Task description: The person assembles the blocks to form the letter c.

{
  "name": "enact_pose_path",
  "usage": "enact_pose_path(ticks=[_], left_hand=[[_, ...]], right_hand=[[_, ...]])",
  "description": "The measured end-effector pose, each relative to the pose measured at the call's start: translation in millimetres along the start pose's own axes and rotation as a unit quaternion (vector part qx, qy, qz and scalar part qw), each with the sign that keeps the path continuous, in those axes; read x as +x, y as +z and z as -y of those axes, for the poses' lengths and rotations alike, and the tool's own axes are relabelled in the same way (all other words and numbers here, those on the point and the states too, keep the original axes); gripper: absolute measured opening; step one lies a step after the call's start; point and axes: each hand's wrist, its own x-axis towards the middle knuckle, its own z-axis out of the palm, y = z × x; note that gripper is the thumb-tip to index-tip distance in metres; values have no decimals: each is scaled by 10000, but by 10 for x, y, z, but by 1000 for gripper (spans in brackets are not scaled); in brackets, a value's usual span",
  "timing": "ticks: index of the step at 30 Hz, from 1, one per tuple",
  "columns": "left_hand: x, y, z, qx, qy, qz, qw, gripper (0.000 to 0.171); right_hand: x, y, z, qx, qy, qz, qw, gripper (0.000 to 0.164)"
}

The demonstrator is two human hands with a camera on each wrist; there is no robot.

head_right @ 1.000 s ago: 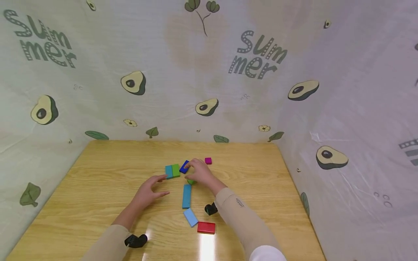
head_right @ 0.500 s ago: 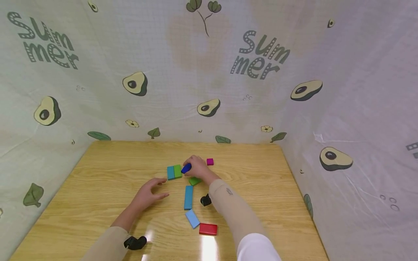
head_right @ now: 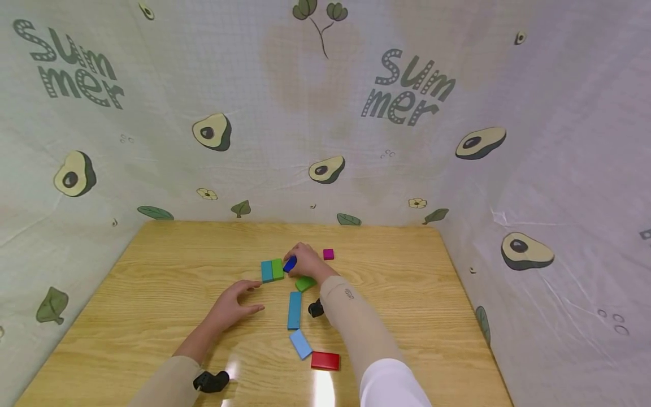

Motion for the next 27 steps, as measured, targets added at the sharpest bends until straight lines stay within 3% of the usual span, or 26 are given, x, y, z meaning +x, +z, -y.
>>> enact_pose_path(ticks=[13, 22, 27], left_hand=[[30, 39, -41, -106, 97, -9, 9999, 58], [86, 126, -132, -264, 168, 91, 9995, 55], [94, 153, -220, -418, 125, 224, 9988, 55]], right_hand=[[-4, 8, -69, 243, -35, -15, 9997, 30], [-97, -93, -120, 885, 219, -80, 9958, 34], [-157, -156, -157, 982, 236, -113, 9948, 32]])
